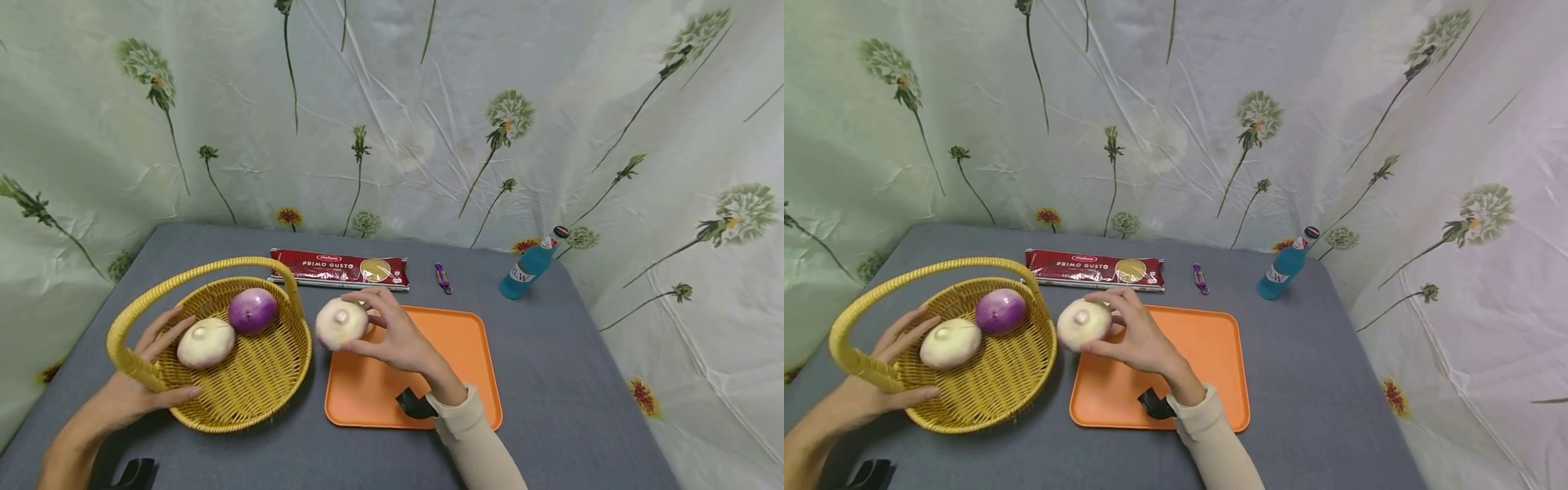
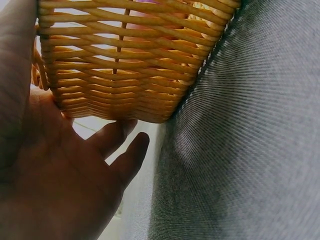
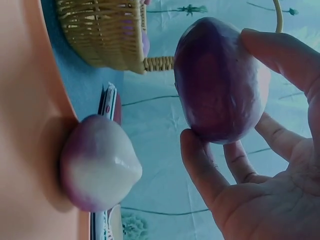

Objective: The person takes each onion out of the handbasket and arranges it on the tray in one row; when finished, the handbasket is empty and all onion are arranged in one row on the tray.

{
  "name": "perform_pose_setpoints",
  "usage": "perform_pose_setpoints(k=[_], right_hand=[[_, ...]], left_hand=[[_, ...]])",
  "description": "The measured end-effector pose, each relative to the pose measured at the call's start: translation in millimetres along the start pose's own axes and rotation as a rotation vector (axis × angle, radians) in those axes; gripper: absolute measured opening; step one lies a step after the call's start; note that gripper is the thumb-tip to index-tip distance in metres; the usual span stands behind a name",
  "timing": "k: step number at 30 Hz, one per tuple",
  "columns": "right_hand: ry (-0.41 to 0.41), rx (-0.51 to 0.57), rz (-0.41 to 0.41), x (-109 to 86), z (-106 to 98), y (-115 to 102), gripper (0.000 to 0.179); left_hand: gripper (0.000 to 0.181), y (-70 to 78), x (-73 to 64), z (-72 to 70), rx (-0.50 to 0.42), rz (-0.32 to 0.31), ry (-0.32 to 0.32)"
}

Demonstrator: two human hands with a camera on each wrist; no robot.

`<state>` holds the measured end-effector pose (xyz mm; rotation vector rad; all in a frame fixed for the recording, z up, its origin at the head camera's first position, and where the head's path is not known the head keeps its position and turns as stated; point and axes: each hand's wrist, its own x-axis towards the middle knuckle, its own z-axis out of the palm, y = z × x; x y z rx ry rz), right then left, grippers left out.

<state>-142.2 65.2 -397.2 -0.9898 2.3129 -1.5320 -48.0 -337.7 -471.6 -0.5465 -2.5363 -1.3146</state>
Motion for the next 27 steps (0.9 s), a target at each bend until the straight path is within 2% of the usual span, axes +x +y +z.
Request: perform_pose_setpoints(k=[4,13,27], right_hand=[[0.009,-0.010,0.015,1.3,-6,4,0.062],[0.050,-0.015,-0.012,3.0,-19,13,0.062],[0.111,0.005,0.043,-4.5,-37,21,0.063]], left_hand=[[0.114,1.7,0.8,-0.2,-0.009,-0.016,-0.003],[0.114,1.5,0.3,-1.1,-0.001,-0.015,-0.005],[0.111,1.3,0.0,-0.2,-0.007,-0.025,-0.007]])
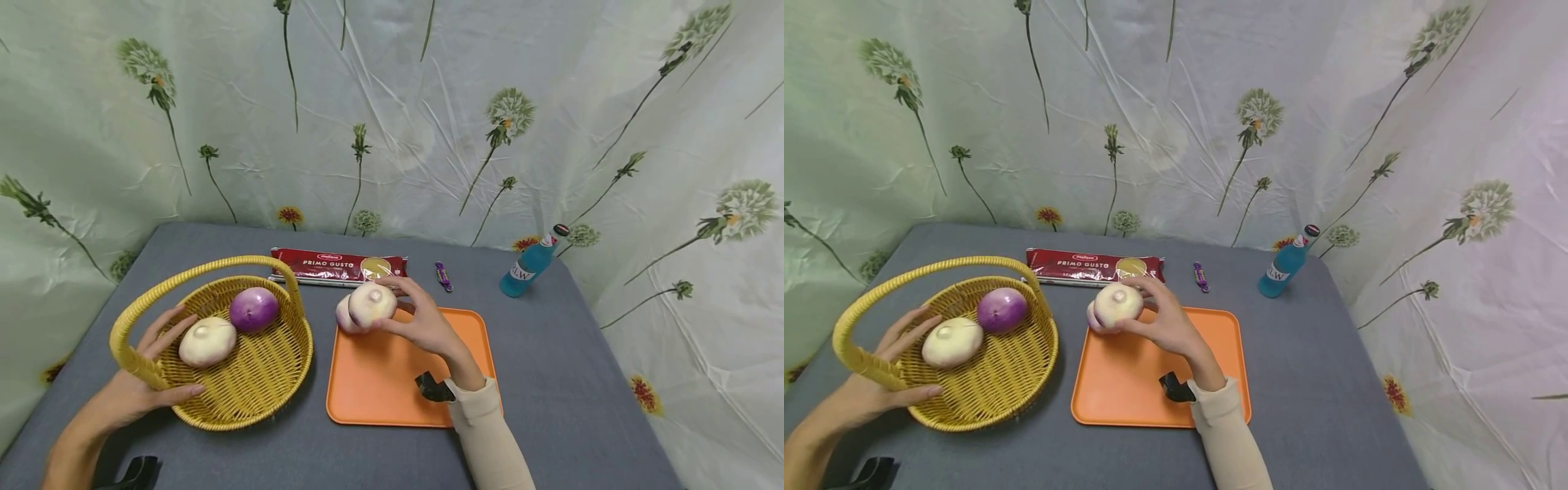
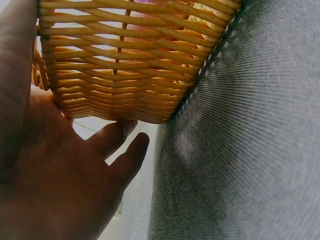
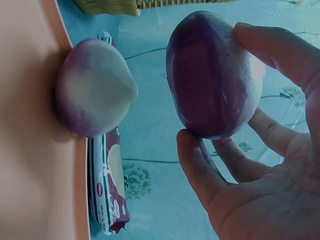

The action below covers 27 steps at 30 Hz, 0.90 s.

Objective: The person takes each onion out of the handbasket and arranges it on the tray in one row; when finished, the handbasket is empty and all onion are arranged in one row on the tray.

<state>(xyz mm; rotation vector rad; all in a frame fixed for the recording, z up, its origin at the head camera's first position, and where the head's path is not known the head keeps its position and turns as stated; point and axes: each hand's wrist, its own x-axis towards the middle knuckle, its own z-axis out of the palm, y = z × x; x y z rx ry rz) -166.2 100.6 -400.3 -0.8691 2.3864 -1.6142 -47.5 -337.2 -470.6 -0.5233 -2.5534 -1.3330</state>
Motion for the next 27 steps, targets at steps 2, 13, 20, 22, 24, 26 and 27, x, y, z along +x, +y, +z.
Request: perform_pose_setpoints(k=[2,13,20,22,24,26,27], right_hand=[[0.010,0.008,0.010,-0.3,-2,2,0.063],[0.064,-0.023,0.053,-3.0,-15,7,0.066],[0.074,-0.047,0.055,-5.1,-21,9,0.068],[0.076,-0.056,0.070,-5.5,-22,10,0.067],[0.081,-0.071,0.085,-5.7,-23,11,0.067],[0.084,-0.070,0.100,-5.9,-25,12,0.066],[0.086,-0.069,0.107,-5.9,-25,13,0.065]], left_hand=[[0.112,0.1,0.4,-0.3,-0.001,0.007,0.002],[0.111,2.3,1.1,-0.2,-0.013,0.009,-0.002],[0.113,2.8,0.4,-0.3,-0.003,0.019,-0.004],[0.113,3.0,0.3,-0.2,0.006,0.023,-0.001],[0.113,3.2,0.4,0.1,0.011,0.026,0.001],[0.114,3.5,0.6,0.3,0.012,0.030,0.002],[0.114,3.7,0.7,0.3,0.014,0.033,0.003]])
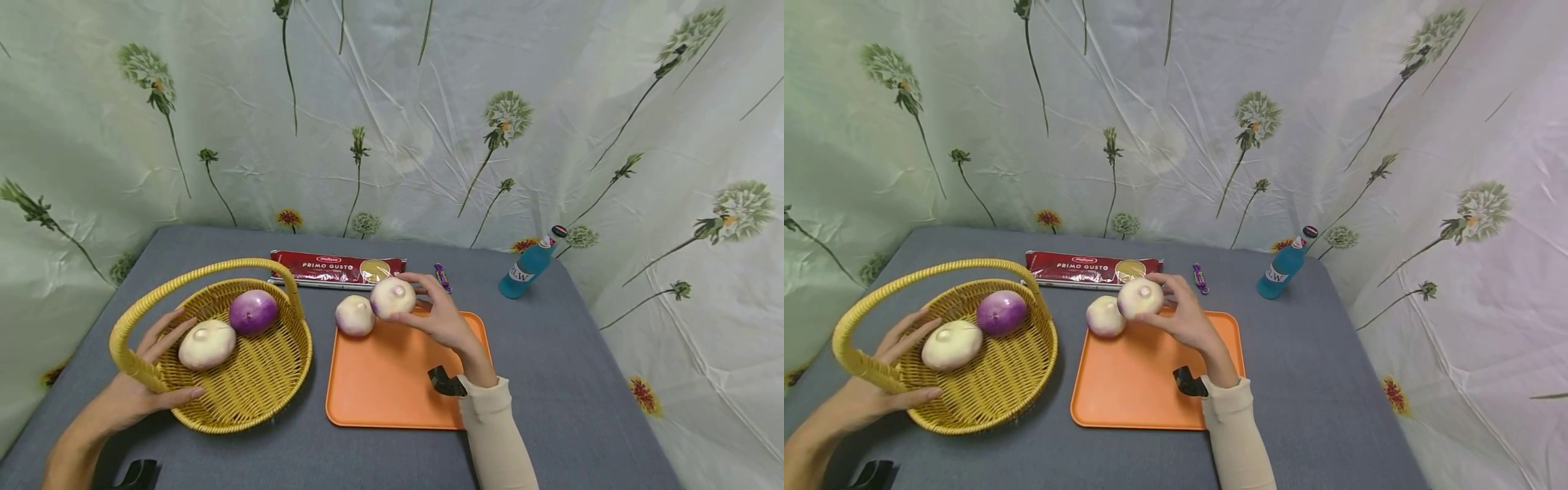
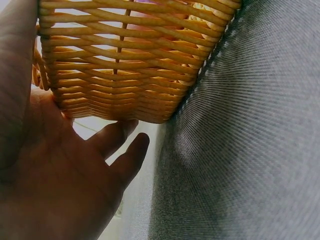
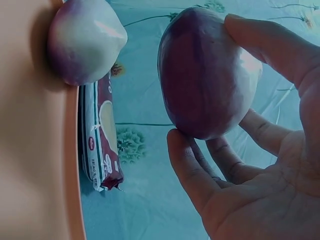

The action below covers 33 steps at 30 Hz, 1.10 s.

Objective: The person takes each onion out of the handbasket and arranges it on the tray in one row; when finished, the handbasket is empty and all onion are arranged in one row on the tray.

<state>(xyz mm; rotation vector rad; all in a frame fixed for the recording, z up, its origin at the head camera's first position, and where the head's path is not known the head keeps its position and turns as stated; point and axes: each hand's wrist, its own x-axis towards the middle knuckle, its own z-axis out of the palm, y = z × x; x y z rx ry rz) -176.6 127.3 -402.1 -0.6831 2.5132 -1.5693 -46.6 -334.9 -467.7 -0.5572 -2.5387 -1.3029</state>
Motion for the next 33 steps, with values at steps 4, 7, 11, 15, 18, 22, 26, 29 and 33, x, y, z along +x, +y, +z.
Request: perform_pose_setpoints(k=[4,7,11,15,18,22,26,29,33], right_hand=[[0.000,0.021,0.025,-0.1,-2,1,0.065],[-0.003,0.032,0.036,0.2,-3,3,0.065],[-0.005,0.047,0.043,1.1,-4,5,0.066],[-0.012,0.046,0.059,1.0,-5,7,0.067],[-0.016,0.027,0.066,1.0,-5,8,0.066],[-0.023,-0.039,0.064,1.1,-4,9,0.065],[-0.036,-0.110,0.069,1.1,-3,11,0.064],[-0.044,-0.134,0.065,1.4,-3,14,0.064],[-0.051,-0.132,0.061,1.4,-2,16,0.063]], left_hand=[[0.113,0.5,-0.1,-0.1,0.003,-0.006,-0.004],[0.113,0.2,-0.3,-0.1,0.004,-0.012,-0.006],[0.113,0.1,-0.6,0.0,0.007,-0.015,0.000],[0.112,1.1,-0.4,0.1,0.008,-0.014,0.006],[0.113,1.5,0.1,0.2,0.016,-0.009,0.006],[0.113,0.6,-0.2,0.2,0.022,0.006,0.002],[0.114,-1.0,-0.4,0.2,0.012,0.016,-0.004],[0.114,-2.3,-0.9,0.4,0.009,0.015,-0.004],[0.113,-3.2,-1.7,0.7,0.012,0.002,0.001]])
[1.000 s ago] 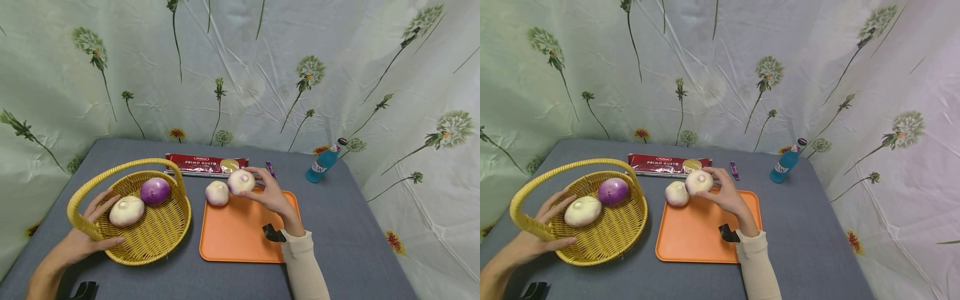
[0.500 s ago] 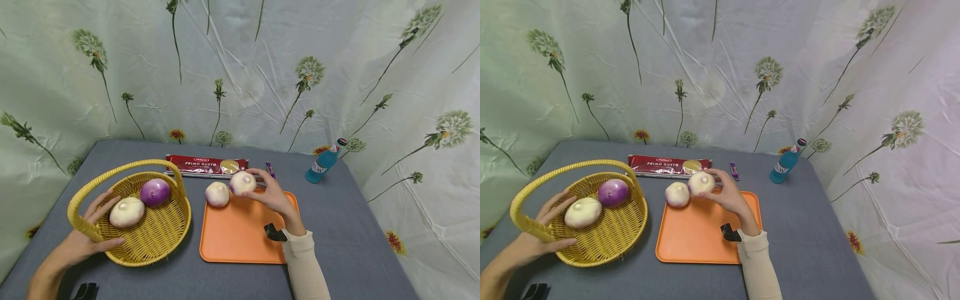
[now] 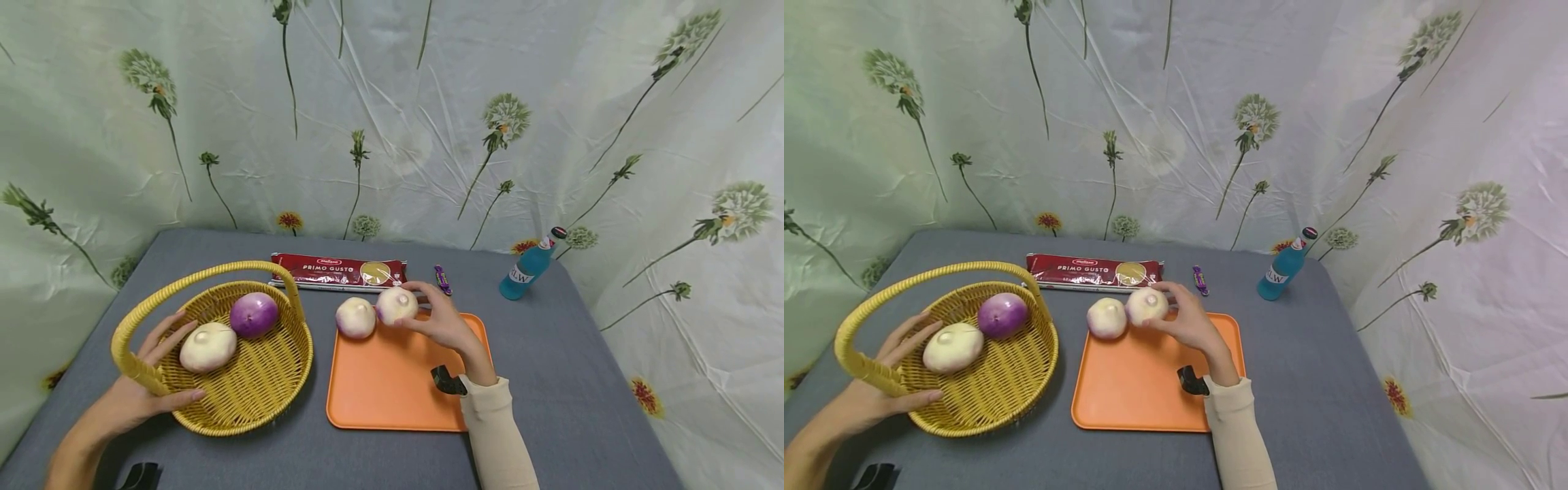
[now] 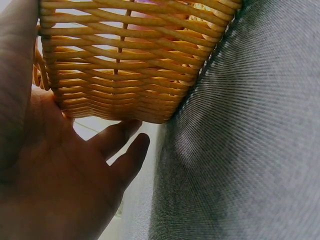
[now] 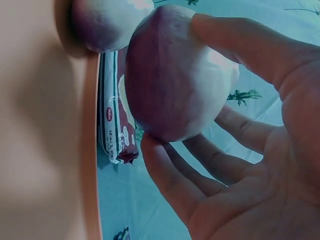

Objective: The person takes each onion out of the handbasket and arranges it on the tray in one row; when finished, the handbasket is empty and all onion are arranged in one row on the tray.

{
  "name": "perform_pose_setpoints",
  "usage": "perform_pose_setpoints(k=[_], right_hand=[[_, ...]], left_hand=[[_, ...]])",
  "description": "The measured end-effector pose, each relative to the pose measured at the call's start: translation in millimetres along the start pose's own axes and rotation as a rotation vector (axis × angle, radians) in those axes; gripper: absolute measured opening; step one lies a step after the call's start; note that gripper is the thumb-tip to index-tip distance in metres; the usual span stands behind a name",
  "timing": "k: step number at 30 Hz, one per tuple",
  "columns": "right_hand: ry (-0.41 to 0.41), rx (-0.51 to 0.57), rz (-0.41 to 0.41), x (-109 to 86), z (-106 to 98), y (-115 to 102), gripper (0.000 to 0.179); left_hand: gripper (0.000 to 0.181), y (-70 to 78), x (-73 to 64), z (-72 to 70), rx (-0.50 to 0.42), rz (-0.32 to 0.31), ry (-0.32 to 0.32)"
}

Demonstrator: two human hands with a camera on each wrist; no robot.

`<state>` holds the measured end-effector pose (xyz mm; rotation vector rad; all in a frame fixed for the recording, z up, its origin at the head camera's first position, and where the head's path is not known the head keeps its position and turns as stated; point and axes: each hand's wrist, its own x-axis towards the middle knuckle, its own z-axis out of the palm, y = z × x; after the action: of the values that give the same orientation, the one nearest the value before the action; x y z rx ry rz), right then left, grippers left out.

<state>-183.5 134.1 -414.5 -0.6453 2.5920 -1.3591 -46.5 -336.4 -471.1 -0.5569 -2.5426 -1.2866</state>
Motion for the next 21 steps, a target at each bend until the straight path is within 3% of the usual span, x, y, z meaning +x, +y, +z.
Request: perform_pose_setpoints(k=[21], right_hand=[[-0.036,-0.095,0.061,0.9,3.7,4.7,0.065]], left_hand=[[0.111,0.9,-0.1,-0.5,-0.017,-0.017,-0.001]])
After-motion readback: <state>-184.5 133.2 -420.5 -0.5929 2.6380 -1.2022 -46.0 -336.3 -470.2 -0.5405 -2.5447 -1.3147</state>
